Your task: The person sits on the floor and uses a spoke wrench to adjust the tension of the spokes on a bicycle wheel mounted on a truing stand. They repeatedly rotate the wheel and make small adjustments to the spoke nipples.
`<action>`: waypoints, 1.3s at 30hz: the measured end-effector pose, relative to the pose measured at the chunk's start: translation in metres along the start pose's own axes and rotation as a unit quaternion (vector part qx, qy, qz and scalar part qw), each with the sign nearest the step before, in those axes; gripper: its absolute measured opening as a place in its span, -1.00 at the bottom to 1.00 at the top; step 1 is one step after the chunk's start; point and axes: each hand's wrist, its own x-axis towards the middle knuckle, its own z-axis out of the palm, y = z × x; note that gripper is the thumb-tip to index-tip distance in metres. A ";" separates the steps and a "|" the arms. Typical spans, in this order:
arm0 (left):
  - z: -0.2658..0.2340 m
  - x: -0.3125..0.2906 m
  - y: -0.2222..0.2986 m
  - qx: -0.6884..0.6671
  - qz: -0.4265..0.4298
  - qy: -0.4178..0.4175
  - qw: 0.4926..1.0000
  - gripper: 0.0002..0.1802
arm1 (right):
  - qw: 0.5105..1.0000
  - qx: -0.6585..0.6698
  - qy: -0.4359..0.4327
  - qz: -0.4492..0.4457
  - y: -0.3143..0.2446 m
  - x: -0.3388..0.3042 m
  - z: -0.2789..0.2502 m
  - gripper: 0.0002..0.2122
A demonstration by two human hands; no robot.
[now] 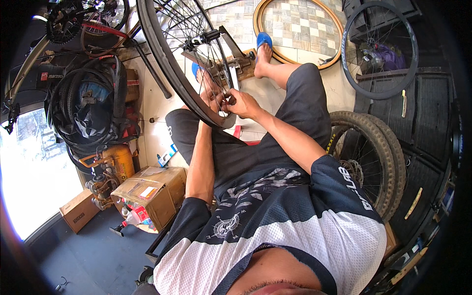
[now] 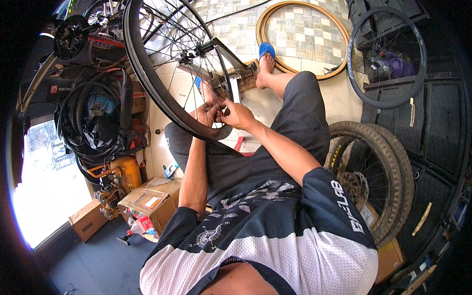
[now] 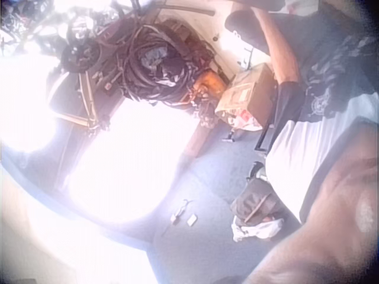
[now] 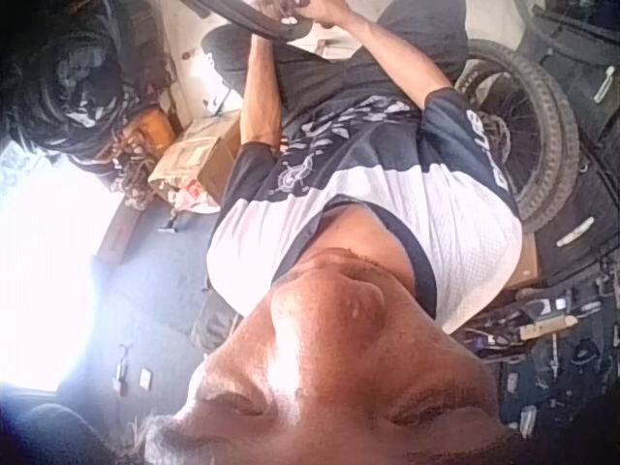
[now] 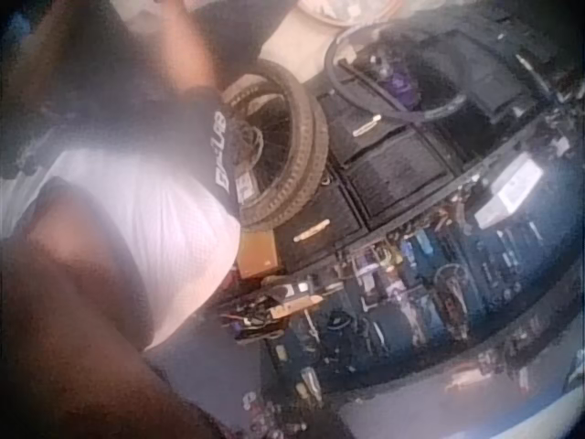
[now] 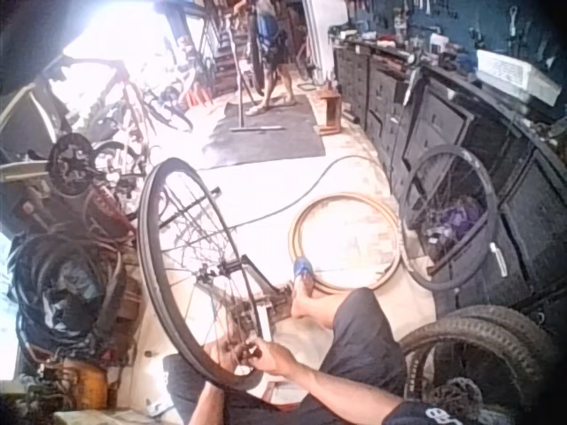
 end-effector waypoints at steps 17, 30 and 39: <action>-0.011 0.000 0.002 -0.022 -0.035 -0.057 0.998 -0.61 | 0.994 0.109 -0.009 0.016 0.004 -0.004 -0.003 -0.49; -0.007 -0.002 0.026 0.111 0.078 -0.018 0.991 -0.56 | 0.993 -0.103 0.027 -0.058 -0.007 -0.008 0.006 -0.47; -0.014 -0.014 0.033 0.164 0.200 -0.043 0.965 -0.73 | 0.998 0.017 -0.039 -0.048 0.005 -0.002 0.001 -0.41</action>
